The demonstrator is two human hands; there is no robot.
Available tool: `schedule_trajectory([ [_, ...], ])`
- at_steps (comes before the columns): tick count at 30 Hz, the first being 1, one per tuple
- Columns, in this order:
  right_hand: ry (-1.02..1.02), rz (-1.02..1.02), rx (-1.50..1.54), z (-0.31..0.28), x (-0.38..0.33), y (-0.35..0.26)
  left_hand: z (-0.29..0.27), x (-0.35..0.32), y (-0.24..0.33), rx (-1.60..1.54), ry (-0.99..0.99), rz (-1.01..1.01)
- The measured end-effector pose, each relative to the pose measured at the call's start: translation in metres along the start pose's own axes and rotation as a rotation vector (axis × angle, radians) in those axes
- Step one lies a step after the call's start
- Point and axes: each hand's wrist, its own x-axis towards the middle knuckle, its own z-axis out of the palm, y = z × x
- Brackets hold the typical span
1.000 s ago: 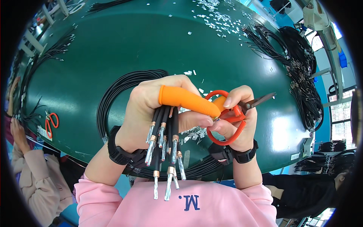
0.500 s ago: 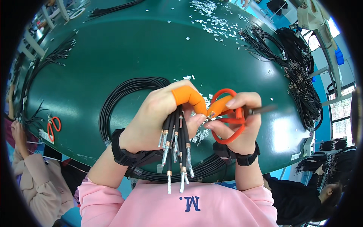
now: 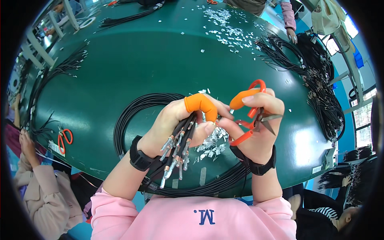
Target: The person is trimming and preparing bundles of black cables using scissors at an assembly station.
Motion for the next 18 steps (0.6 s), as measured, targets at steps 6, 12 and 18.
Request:
schedule_trajectory([
  [6,-0.070,0.235,0.167,-0.006,-0.007,-0.003,0.005,0.000,-0.005,0.038,-0.028,0.059],
  [12,-0.048,0.120,0.034,-0.010,-0.003,0.007,-0.005,0.001,0.002,-0.018,-0.171,-0.202],
  [18,-0.071,0.091,0.030,-0.009,-0.003,0.008,-0.007,0.007,-0.006,0.033,-0.182,-0.028],
])
